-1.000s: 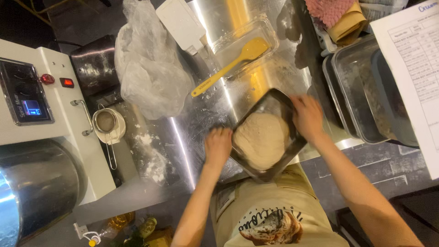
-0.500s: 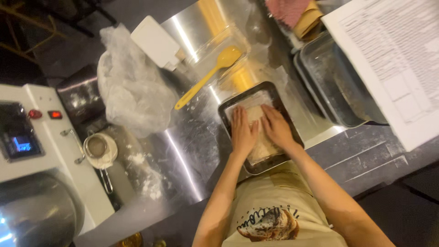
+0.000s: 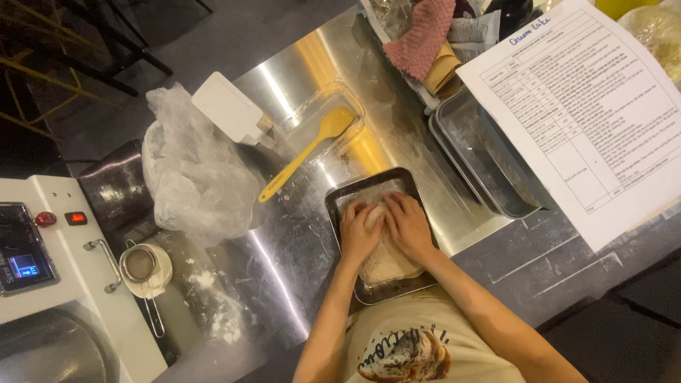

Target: The person kneads a green dough in a metal tray using a yellow spatula and hands, then covers it with a plastic bag. They then knead a beige dough in a separate tray using the same spatula and hands.

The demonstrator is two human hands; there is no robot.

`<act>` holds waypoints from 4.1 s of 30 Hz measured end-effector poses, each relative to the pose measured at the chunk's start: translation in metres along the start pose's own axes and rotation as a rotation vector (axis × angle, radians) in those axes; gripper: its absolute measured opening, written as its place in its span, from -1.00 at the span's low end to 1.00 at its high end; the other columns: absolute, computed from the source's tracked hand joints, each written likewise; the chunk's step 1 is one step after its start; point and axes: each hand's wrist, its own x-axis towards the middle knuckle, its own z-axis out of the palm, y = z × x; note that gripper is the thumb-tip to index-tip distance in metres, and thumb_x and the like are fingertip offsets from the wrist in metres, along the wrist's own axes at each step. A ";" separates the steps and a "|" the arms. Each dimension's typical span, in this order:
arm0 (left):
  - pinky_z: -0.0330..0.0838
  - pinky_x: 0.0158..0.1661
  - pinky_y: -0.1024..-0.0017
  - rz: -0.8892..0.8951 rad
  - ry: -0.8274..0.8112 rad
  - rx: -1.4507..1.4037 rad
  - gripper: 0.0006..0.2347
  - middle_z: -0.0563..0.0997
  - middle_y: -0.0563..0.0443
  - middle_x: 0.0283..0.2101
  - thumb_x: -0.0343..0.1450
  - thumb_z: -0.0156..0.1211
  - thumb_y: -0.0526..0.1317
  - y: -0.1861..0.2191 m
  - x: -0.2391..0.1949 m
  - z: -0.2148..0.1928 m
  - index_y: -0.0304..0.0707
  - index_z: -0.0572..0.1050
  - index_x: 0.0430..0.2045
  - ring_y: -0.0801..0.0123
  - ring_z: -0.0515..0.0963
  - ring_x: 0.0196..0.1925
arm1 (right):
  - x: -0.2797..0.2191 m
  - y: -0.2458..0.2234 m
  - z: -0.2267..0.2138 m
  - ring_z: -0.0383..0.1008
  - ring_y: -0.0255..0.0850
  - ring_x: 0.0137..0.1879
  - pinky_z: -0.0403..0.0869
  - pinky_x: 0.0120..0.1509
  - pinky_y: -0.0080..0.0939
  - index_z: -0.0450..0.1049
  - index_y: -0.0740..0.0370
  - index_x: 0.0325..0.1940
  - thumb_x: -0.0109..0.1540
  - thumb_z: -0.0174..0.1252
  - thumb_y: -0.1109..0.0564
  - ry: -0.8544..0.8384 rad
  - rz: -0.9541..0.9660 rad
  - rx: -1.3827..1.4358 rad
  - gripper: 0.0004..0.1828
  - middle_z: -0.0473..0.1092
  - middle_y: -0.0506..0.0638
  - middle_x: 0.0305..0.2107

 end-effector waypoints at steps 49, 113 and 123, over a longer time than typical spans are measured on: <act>0.55 -0.35 0.06 0.175 -0.175 0.839 -0.70 0.63 -0.20 -0.18 0.52 -0.04 -0.23 -0.079 0.132 -0.145 -0.22 0.42 0.14 -0.06 0.69 -0.32 | -0.002 -0.021 0.038 0.40 0.02 0.17 0.26 0.37 0.12 0.58 0.12 0.00 0.23 0.20 -0.13 -0.137 -0.338 -0.069 -0.62 0.48 0.07 -0.05; 0.51 0.04 0.10 0.358 -1.195 1.068 -0.64 0.66 -0.10 -0.01 0.34 0.31 0.06 0.062 0.213 -0.071 -0.14 0.66 -0.12 0.09 0.65 0.06 | -0.028 -0.024 0.026 0.32 0.06 0.28 0.16 0.49 0.23 0.50 0.23 0.13 0.33 0.12 -0.11 -0.176 -0.424 -0.183 -0.57 0.41 0.13 0.04; 0.51 -0.37 0.20 0.825 -0.874 0.956 -0.93 0.69 -0.06 -0.40 0.29 0.26 -0.23 0.049 0.090 -0.077 -0.09 0.68 -0.53 0.13 0.70 -0.30 | -0.020 -0.009 -0.012 0.33 0.17 0.36 0.29 0.50 0.06 0.32 0.23 0.23 0.47 -0.06 0.02 0.176 -0.293 0.228 -0.68 0.32 0.21 0.23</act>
